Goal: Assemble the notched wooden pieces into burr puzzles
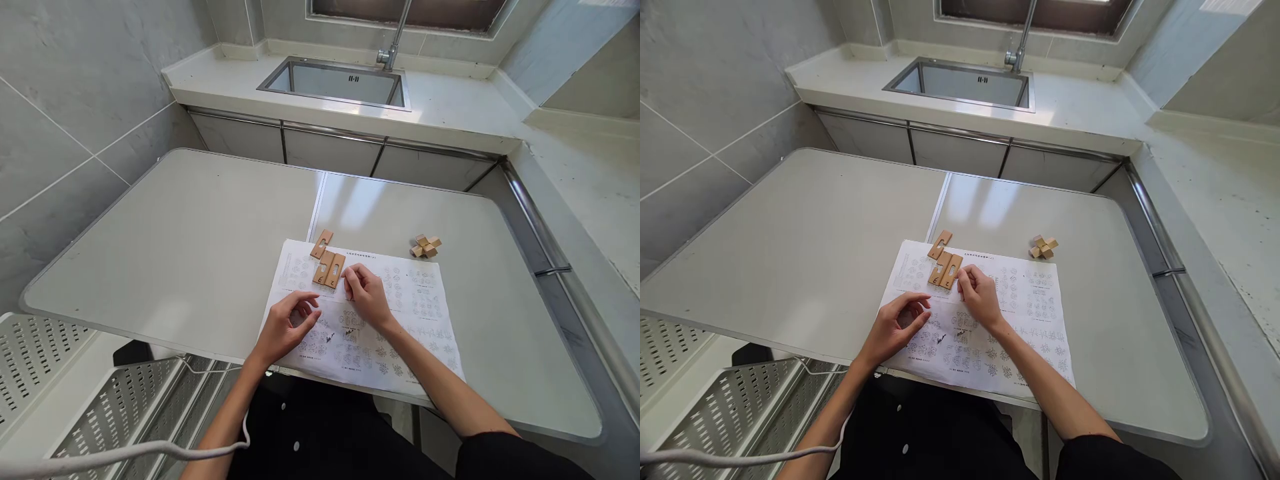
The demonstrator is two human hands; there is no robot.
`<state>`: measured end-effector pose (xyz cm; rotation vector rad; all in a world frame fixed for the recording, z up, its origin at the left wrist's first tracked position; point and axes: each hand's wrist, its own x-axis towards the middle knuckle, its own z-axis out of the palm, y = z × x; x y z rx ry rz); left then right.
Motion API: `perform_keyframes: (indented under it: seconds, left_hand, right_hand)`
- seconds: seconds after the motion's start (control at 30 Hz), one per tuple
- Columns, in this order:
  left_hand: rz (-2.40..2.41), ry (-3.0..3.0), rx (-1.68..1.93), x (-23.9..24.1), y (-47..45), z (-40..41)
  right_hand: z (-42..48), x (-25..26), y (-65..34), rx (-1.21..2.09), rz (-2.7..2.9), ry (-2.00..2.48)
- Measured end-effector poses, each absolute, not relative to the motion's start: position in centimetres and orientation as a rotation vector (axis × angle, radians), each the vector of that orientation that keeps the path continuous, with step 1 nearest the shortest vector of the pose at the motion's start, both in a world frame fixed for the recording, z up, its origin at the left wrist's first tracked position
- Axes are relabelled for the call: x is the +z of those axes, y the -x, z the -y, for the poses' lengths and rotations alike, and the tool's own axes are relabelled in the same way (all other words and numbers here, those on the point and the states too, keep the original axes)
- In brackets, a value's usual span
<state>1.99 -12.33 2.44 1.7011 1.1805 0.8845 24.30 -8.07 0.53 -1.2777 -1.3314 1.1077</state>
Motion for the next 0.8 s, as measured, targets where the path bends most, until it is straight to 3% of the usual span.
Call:
perform_keyframes:
  seconds: [0.8]
  left_hand:
    - [-1.249, -1.712, 0.89, 2.51, -2.17, 12.24]
  right_hand:
    - [8.03, 0.55, -24.29, 1.138, 1.333, 1.262]
